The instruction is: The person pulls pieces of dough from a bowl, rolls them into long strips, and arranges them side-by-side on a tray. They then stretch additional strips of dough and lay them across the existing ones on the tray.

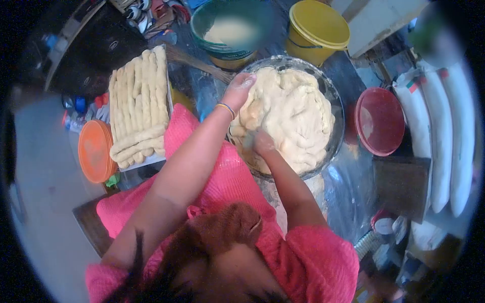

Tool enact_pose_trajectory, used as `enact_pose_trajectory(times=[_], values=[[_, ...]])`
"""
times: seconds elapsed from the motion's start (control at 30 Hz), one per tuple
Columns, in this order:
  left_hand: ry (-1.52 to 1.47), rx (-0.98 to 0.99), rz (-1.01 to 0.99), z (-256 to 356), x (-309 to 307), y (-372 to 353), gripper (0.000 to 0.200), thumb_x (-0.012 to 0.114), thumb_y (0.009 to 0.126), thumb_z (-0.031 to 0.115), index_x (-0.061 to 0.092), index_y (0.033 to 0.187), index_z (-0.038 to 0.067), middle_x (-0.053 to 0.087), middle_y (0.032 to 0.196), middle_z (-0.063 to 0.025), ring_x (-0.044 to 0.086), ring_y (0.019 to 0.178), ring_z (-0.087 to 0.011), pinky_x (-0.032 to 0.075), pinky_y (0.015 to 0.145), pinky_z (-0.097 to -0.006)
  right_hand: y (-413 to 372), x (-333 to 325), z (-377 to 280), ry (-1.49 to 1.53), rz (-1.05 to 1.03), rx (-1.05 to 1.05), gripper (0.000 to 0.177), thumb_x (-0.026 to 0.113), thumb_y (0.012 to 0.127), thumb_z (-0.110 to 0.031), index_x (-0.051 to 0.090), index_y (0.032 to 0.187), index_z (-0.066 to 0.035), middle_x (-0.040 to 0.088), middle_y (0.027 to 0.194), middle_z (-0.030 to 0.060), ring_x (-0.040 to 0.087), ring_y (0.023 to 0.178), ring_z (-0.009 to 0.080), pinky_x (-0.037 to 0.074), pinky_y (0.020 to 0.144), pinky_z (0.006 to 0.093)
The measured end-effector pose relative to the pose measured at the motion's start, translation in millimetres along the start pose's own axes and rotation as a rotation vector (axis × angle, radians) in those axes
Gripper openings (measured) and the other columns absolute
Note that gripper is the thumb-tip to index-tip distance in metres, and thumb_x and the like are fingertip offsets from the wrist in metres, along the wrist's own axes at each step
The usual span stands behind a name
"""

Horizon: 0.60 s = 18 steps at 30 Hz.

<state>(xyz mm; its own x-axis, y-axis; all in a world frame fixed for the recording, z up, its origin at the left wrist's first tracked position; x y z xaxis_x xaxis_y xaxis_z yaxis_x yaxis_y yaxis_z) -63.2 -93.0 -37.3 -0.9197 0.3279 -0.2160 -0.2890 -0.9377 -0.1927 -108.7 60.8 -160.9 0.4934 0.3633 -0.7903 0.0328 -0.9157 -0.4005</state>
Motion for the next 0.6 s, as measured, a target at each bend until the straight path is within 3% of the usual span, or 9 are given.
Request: enact_pose_trajectory(times=[0.1,0.23,0.27,0.3,0.37,0.47,0.53,0.57,0.6], values=[[0.167,0.018,-0.021,21.3,1.9,-21.2,0.051,0.058,0.079,0.042,0.053,0.112,0.003,0.055,0.114,-0.017,0.049,0.109,-0.0279,0.036,0.094,-0.035,-20.7,19.9,32.1,0.397,-0.259,0.118,0.038,0.05,0.073,-0.008,0.056,0.11,-0.005,0.058,0.102,0.0176,0.056,0.095,0.0303,0.045,0.082,0.0351],[0.511,0.069,-0.382,0.7,50.1,-23.4,0.056,0.058,0.078,0.045,0.051,0.113,0.002,0.056,0.111,-0.0178,0.052,0.105,-0.03,0.039,0.09,-0.0344,-50.1,-68.0,10.7,1.453,-0.055,0.018,0.047,0.05,0.066,-0.008,0.051,0.113,0.0,0.056,0.102,0.0111,0.055,0.092,0.0219,0.047,0.077,0.0304],[0.418,-0.008,-0.432,10.7,48.0,-40.1,0.052,0.057,0.079,0.044,0.052,0.111,0.002,0.058,0.107,-0.0161,0.053,0.102,-0.0289,0.04,0.089,-0.0339,-60.0,-87.8,5.8,1.568,0.045,0.092,0.052,0.051,0.065,-0.01,0.046,0.116,-0.002,0.055,0.101,0.0101,0.054,0.088,0.02,0.047,0.071,0.028],[0.318,-0.079,-0.492,18.2,48.6,-53.6,0.049,0.056,0.081,0.043,0.054,0.109,0.002,0.06,0.104,-0.0144,0.054,0.1,-0.0279,0.04,0.088,-0.0335,-60.1,-109.1,-1.5,1.673,0.07,-0.049,0.053,0.052,0.065,-0.01,0.046,0.116,-0.003,0.054,0.099,0.0093,0.054,0.084,0.0179,0.047,0.066,0.0271],[-0.1,-0.224,-0.73,24.0,68.8,-68.1,0.049,0.055,0.081,0.047,0.058,0.104,0.003,0.061,0.097,-0.0105,0.057,0.092,-0.023,0.044,0.082,-0.0321,-59.2,-152.1,-27.2,1.717,0.137,-0.232,0.053,0.057,0.064,-0.009,0.044,0.116,-0.003,0.055,0.1,0.0106,0.056,0.084,0.0185,0.048,0.066,0.0277],[-0.559,-0.275,-0.616,75.0,36.8,-85.7,0.053,0.057,0.078,0.052,0.061,0.098,0.003,0.061,0.091,-0.0076,0.057,0.083,-0.0167,0.047,0.071,-0.0315,-59.9,-206.0,-69.8,1.654,0.142,-0.372,0.052,0.06,0.066,-0.009,0.043,0.115,-0.003,0.054,0.103,0.0113,0.056,0.089,0.0204,0.048,0.073,0.0298],[-0.279,-0.027,-0.423,116.6,-21.5,-79.8,0.052,0.06,0.076,0.052,0.062,0.093,0.003,0.06,0.088,-0.0079,0.057,0.076,-0.0143,0.048,0.059,-0.0293,-51.8,-222.5,-107.6,1.603,0.178,-0.432,0.052,0.061,0.067,-0.01,0.043,0.115,-0.002,0.053,0.104,0.0109,0.055,0.093,0.0211,0.047,0.079,0.0322],[-0.101,0.159,-0.213,128.4,-54.2,-64.5,0.051,0.065,0.073,0.051,0.062,0.087,0.002,0.059,0.079,-0.0083,0.056,0.067,-0.0133,0.046,0.05,-0.027,-53.4,-242.9,-126.4,1.365,0.445,-0.567,0.053,0.061,0.069,-0.011,0.042,0.118,-0.002,0.053,0.106,0.0111,0.054,0.096,0.0215,0.045,0.082,0.0323],[-0.157,0.146,-0.175,148.0,-84.1,-68.8,0.05,0.068,0.07,0.049,0.061,0.08,0.001,0.058,0.072,-0.0086,0.055,0.057,-0.0135,0.044,0.043,-0.025,-60.7,-258.5,-147.5,1.107,0.697,-0.682,0.055,0.062,0.07,-0.012,0.042,0.12,-0.001,0.052,0.108,0.0114,0.052,0.099,0.0219,0.043,0.085,0.0324]])
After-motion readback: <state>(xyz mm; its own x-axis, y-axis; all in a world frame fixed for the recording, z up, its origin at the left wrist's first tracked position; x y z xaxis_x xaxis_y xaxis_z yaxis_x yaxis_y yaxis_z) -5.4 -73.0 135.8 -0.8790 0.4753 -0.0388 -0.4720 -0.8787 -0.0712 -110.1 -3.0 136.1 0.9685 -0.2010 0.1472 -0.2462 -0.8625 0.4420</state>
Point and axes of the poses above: each hand's wrist, its own y-axis towards the middle knuckle, its own x-axis out of the palm, z = x × y, the point moved 9 cm from there along y, towards the middle knuckle
